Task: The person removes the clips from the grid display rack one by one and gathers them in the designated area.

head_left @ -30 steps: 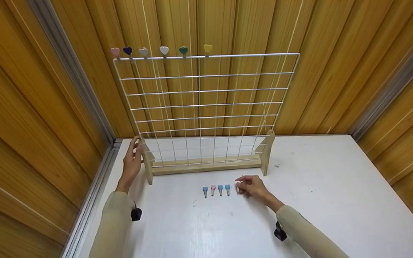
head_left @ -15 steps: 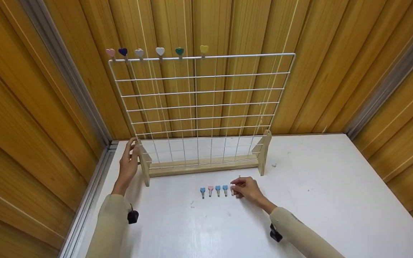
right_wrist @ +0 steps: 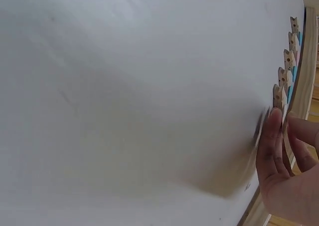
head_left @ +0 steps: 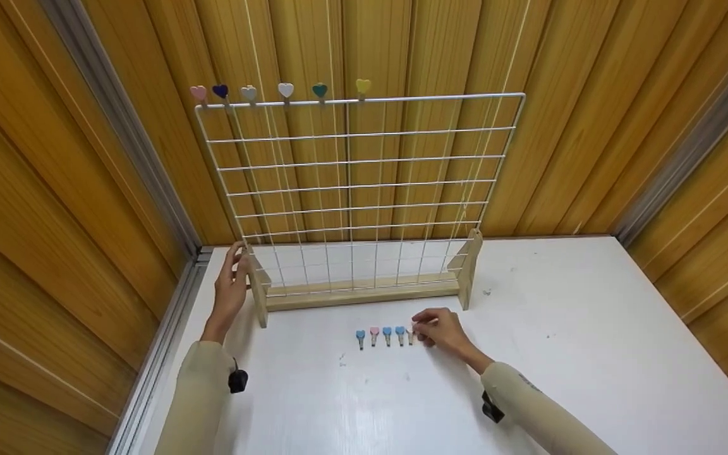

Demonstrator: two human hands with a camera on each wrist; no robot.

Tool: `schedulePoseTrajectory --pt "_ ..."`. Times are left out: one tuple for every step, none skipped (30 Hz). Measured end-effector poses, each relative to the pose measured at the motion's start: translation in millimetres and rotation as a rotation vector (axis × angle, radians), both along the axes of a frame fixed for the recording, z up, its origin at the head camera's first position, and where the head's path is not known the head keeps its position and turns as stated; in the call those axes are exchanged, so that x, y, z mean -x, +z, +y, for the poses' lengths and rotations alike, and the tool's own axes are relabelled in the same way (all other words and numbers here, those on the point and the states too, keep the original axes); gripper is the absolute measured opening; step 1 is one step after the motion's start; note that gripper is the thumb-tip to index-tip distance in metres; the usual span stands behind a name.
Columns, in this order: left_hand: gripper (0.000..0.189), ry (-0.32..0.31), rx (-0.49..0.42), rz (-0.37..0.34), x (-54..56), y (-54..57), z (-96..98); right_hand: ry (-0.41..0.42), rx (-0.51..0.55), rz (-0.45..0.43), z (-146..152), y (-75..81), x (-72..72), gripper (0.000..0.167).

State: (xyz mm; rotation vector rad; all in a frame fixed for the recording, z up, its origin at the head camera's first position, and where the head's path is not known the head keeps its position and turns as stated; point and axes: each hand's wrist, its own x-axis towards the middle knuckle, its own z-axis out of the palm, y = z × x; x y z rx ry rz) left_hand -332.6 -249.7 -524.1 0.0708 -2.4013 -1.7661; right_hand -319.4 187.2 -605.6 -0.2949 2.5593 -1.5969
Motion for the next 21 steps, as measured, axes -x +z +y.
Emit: schedulePoseTrajectory --pt "0.054 0.002 0.003 0.005 0.6 -0.1 0.0 0.005 -0.006 0.011 2.1 3.6 1.0 0.014" --pt "0.053 0.003 0.004 0.008 1.1 -0.3 -0.1 0.011 -0.01 0.023 4.1 7.7 2.0 0.015" --pt "0.053 0.002 0.003 0.012 1.0 -0.3 -0.1 0.015 -0.016 0.03 5.7 12.9 2.8 0.017" --pt "0.053 0.001 0.002 0.012 0.8 -0.5 -0.3 0.022 -0.017 0.038 7.4 18.3 4.0 0.019" --pt "0.053 -0.001 0.002 0.008 0.6 -0.6 -0.8 0.033 -0.014 0.045 9.0 23.7 5.3 0.02" --pt "0.053 -0.003 0.0 0.004 0.4 -0.6 -1.3 0.045 -0.01 0.051 10.5 29.8 6.5 0.022" --pt "0.052 -0.006 -0.006 0.001 0.8 -0.6 -1.6 0.055 -0.009 0.055 11.8 36.6 7.5 0.023" --pt "0.052 -0.009 -0.013 -0.003 1.3 -0.8 -2.1 0.063 -0.007 0.06 12.9 43.0 9.0 0.024" --pt "0.052 -0.012 -0.021 -0.007 1.8 -0.6 -2.5 0.07 -0.002 0.066 13.7 49.9 10.3 0.025" --pt "0.052 -0.014 -0.026 -0.012 2.6 -0.4 -3.0 0.077 0.002 0.074 14.3 57.0 11.9 0.025" --pt "0.052 -0.017 -0.033 -0.016 3.1 0.0 -3.5 0.084 0.003 0.081 14.5 64.4 13.5 0.026" --pt "0.052 -0.018 -0.04 -0.016 3.5 0.6 -3.7 0.089 0.006 0.087 14.3 72.7 14.7 0.026" --pt "0.052 -0.017 -0.044 -0.014 4.2 0.6 -4.0 0.088 0.005 0.091 13.5 81.3 15.8 0.027" --pt "0.052 -0.016 -0.045 -0.012 4.3 1.0 -4.0 0.088 0.008 0.095 12.9 89.9 16.9 0.028" --pt "0.053 -0.015 -0.041 -0.011 4.3 1.2 -3.9 0.087 0.009 0.098 11.9 99.0 17.7 0.028" --pt "0.053 -0.014 -0.033 -0.009 4.3 1.2 -3.6 0.092 0.008 0.107 11.1 108.3 18.5 0.028" --pt "0.053 -0.011 -0.025 -0.007 4.0 1.0 -3.3 0.093 0.011 0.114 9.8 117.9 18.9 0.028" --pt "0.054 -0.008 -0.016 -0.004 3.4 0.8 -3.0 0.094 0.012 0.122 8.3 127.2 19.1 0.028" --pt "0.054 -0.007 -0.006 -0.004 2.8 0.3 -2.9 0.097 0.014 0.135 6.5 136.9 19.2 0.028" --pt "0.054 -0.004 0.001 -0.003 1.7 0.0 -3.1 0.105 0.017 0.15 4.5 146.6 19.6 0.027" --pt "0.054 0.002 0.004 -0.002 0.8 -0.2 -3.1 0.113 0.019 0.169 2.2 156.3 20.0 0.027"
